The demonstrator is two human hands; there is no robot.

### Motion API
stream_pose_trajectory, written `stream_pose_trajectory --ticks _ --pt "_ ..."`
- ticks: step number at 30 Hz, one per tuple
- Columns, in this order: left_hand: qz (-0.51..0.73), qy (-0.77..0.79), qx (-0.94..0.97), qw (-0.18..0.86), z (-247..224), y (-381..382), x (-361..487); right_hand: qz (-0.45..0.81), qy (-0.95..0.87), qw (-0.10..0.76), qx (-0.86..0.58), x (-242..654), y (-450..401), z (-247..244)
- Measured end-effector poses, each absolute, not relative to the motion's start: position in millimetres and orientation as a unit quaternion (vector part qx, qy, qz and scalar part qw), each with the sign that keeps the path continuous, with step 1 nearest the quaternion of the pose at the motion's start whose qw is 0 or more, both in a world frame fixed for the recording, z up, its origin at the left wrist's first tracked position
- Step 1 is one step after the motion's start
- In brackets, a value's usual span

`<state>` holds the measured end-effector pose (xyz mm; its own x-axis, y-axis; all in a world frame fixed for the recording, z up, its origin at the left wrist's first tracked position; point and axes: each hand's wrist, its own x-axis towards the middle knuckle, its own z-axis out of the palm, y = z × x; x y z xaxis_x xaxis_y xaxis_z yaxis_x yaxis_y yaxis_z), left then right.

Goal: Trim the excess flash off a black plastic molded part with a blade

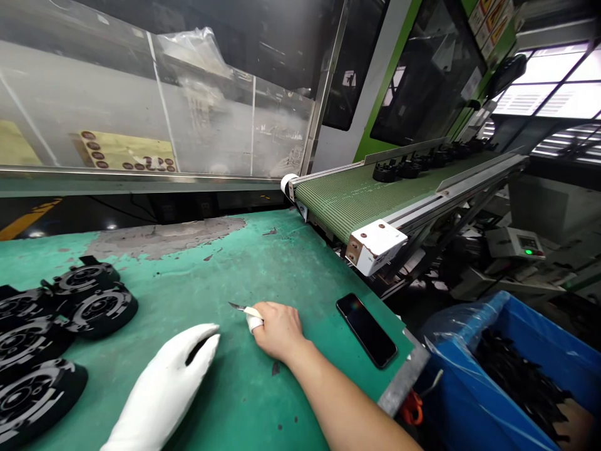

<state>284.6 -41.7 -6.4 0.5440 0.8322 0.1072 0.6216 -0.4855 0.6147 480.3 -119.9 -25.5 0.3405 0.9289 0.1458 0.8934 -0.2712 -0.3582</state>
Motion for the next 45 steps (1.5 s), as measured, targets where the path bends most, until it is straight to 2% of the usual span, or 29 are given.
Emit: stream_pose_trajectory --ticks 45 --pt "0.207 0.429 0.839 0.262 -7.1 -44.0 285.6 0.060 -0.569 0.175 -0.801 480.3 -121.1 -22.7"
